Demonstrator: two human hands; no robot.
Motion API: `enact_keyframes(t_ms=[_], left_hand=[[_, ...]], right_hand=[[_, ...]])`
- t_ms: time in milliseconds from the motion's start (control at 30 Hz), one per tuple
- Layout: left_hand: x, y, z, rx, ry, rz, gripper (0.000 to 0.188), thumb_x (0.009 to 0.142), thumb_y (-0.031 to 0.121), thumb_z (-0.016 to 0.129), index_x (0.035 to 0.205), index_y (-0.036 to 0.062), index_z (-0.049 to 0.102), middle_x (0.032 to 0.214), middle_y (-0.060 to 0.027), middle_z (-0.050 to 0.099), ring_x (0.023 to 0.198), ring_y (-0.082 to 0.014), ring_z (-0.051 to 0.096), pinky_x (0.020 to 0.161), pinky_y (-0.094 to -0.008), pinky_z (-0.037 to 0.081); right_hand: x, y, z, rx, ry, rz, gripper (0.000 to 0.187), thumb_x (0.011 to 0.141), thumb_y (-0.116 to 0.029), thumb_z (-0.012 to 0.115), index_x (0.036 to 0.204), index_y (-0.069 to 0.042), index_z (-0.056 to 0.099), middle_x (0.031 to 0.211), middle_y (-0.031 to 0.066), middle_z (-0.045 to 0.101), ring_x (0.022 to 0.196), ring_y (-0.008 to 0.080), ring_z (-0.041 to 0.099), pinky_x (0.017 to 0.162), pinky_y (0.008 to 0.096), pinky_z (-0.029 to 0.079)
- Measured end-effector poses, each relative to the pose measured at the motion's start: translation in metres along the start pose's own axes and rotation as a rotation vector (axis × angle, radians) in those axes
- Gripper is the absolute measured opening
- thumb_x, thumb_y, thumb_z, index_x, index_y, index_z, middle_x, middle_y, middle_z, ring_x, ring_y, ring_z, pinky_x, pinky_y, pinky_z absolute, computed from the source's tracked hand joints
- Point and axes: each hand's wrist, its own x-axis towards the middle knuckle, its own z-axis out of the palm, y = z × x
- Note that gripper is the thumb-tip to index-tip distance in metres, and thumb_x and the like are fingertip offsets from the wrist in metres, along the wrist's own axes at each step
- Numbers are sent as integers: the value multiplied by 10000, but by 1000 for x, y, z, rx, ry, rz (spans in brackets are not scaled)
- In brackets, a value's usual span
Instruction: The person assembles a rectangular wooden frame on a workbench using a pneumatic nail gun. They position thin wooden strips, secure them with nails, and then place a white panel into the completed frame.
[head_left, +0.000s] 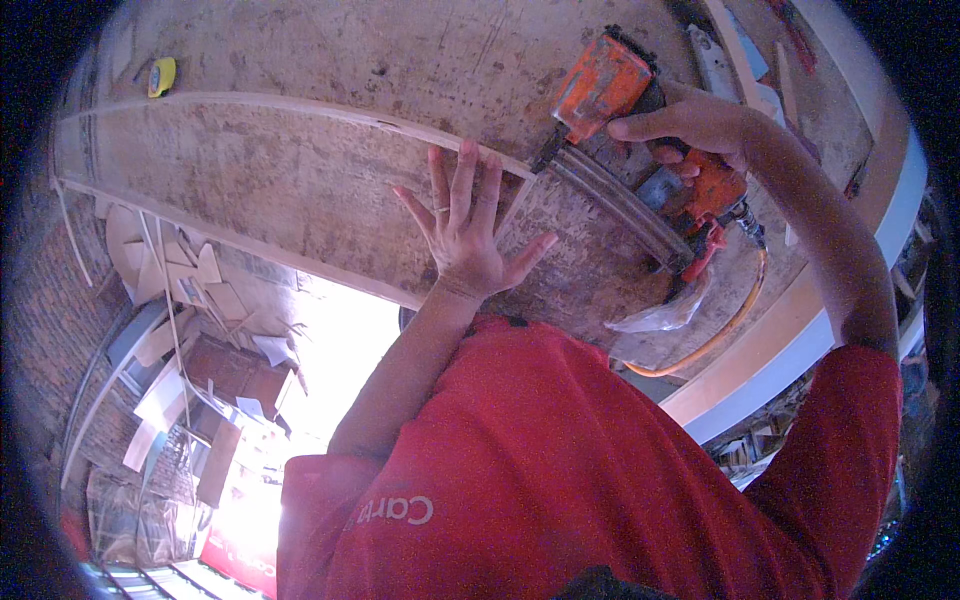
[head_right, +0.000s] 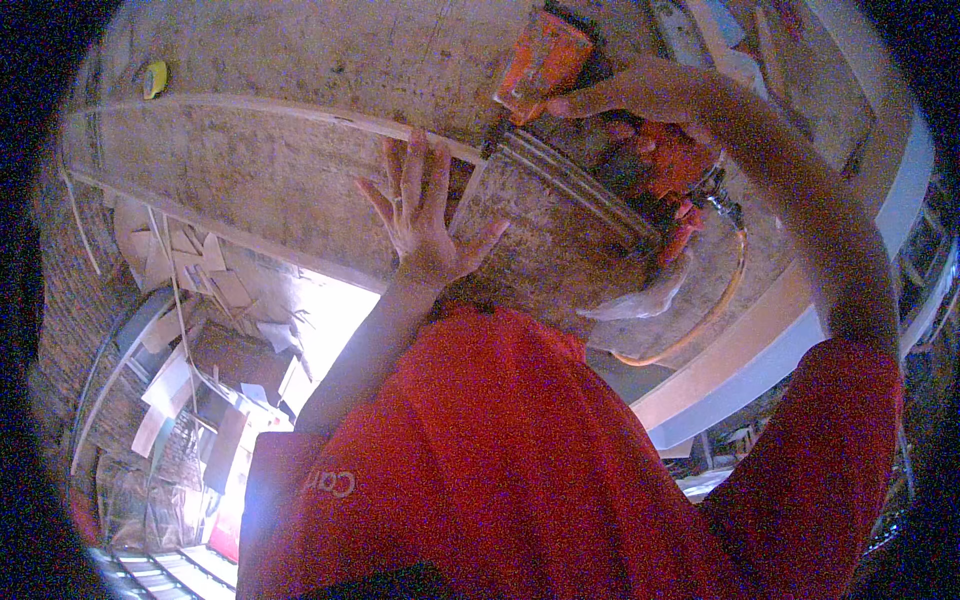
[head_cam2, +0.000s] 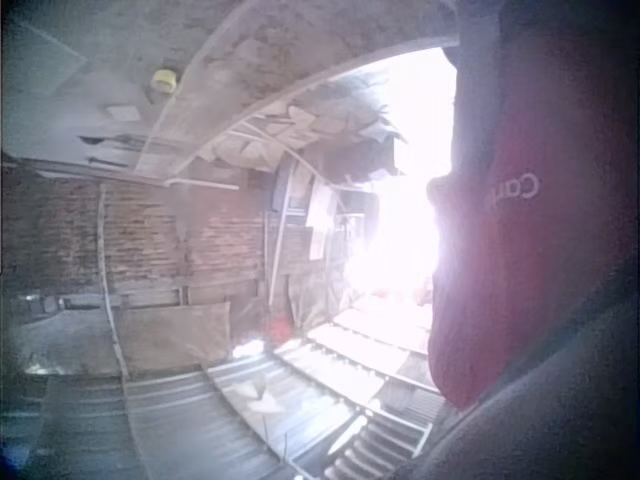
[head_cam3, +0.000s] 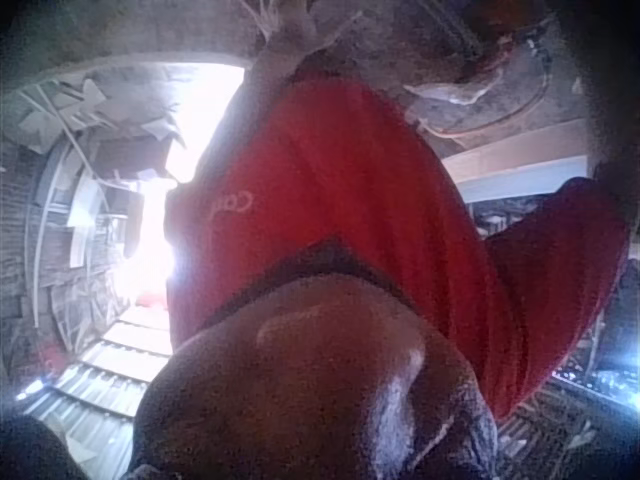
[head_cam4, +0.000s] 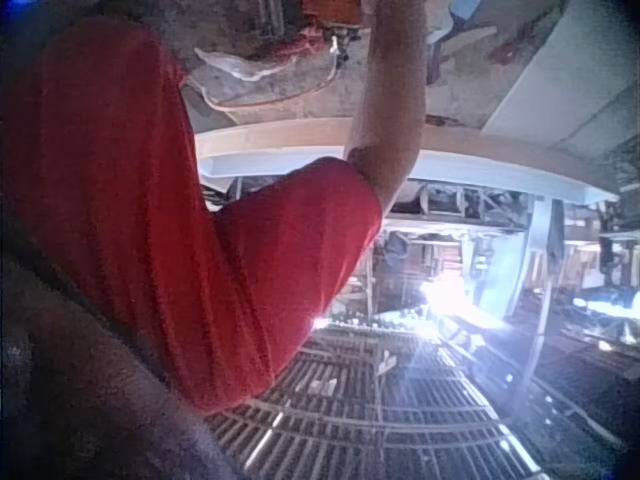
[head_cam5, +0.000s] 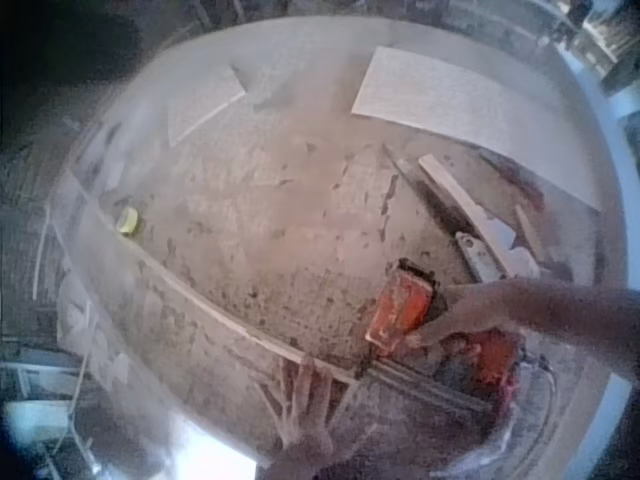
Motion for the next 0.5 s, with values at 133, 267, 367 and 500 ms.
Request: enact_keyframes(t_ms=[133, 267, 367, 500], left_hand=[[5, -2, 2, 7, 10, 7, 1097, 766, 762, 696, 1597, 108, 406, 1719, -113, 240, 1595, -438, 94, 1177, -732, -121], [2, -3, 4, 21, 15, 8, 1113, 762, 784, 679, 1603, 111, 399, 1722, -111, 235, 1599, -432, 75, 1176, -729, -121], [1, -4, 5, 28, 12, 13, 1127, 756, 796, 673, 1608, 115, 389, 1722, -112, 234, 1602, -428, 58, 1170, -734, -127], [2, -1, -2, 67, -47, 1, 1147, 748, 797, 678, 1623, 127, 359, 1734, -110, 191, 1603, -425, 38, 1151, -767, -116]], right_hand=[[7, 2, -6, -62, 11, 7, 455, 873, -496, 816, 1008, -71, 724, 561, -54, 453, 411, 80, 438, 391, 263, 349], [6, -6, -1, -92, 35, -33, 420, 881, -485, 810, 987, -88, 725, 567, -55, 455, 422, 78, 438, 391, 266, 345], [1, -7, 1, -28, 34, -16, 397, 898, -469, 797, 1011, -97, 716, 582, -51, 469, 436, 76, 444, 387, 270, 335], [-16, 4, 1, 77, 84, -90, 416, 926, -447, 774, 1128, -95, 679, 634, -46, 518, 479, 72, 481, 403, 267, 363]])
